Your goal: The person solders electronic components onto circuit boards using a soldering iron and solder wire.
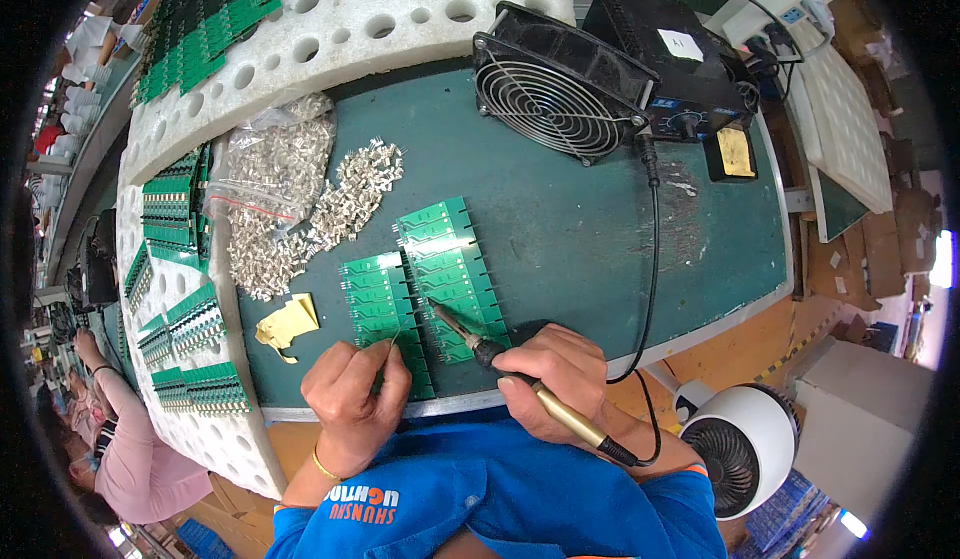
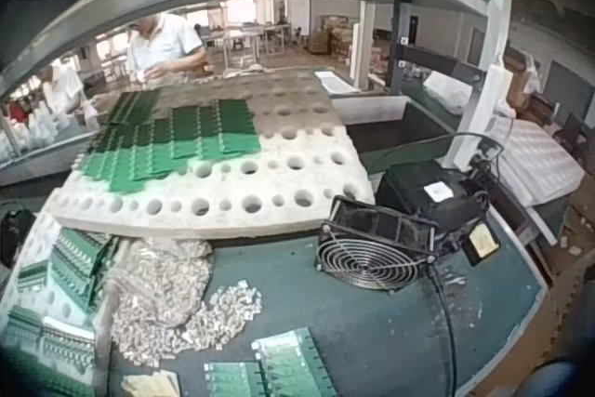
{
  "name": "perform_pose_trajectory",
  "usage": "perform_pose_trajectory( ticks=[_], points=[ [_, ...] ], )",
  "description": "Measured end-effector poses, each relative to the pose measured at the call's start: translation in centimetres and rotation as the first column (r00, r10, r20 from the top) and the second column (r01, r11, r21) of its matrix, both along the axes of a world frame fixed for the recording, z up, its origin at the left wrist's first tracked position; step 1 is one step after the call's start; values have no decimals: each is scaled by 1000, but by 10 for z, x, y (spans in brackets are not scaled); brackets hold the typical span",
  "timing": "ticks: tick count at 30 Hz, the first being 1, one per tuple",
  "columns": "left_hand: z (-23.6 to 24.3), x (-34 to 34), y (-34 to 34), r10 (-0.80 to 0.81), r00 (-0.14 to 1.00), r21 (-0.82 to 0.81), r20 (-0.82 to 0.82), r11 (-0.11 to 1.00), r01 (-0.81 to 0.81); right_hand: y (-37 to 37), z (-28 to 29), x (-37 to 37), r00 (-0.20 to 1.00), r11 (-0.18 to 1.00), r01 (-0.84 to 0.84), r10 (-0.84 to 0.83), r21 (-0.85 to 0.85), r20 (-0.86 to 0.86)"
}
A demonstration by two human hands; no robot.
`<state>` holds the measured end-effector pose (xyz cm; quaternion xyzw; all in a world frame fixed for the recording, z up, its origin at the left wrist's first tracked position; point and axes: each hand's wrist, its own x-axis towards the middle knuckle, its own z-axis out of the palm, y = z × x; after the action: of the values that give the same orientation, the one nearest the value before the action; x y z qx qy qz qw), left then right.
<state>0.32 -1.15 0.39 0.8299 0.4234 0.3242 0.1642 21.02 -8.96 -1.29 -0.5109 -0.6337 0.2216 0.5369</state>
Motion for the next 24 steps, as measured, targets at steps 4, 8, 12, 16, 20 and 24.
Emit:
perform_pose_trajectory(
  ticks=[4, 8, 12, 16, 20, 24],
  points=[
    [0, 0, 0, -1, 1000, -1, -6, 1000, 1, 0, 1, -1, 1000, 1000, -4, 4, 9, 19],
    [-1, -1, 0, 1, 1000, -3, -8, 1000, -1, 1, 1, -1, 999, 1000, -7, 6, 18, 32],
    [-1, 0, 1, -4, 1000, -5, -2, 1000, 4, 2, 1, -1, 1000, 1000, 0, -1, 16, 28],
    [1, 1, 3, -4, 1000, 5, -2, 1000, 4, 4, 1, -2, 1000, 1000, -2, 1, 15, 31],
    [0, 1, 2, -13, 1000, -8, -18, 1000, 12, 4, 1, -1, 999, 1000, -1, 1, 15, 35],
    [0, 0, 0, -15, 1000, -31, 6, 999, 15, 1, 2, 0, 999, 1000, -14, 14, 3, 34]
  ],
)
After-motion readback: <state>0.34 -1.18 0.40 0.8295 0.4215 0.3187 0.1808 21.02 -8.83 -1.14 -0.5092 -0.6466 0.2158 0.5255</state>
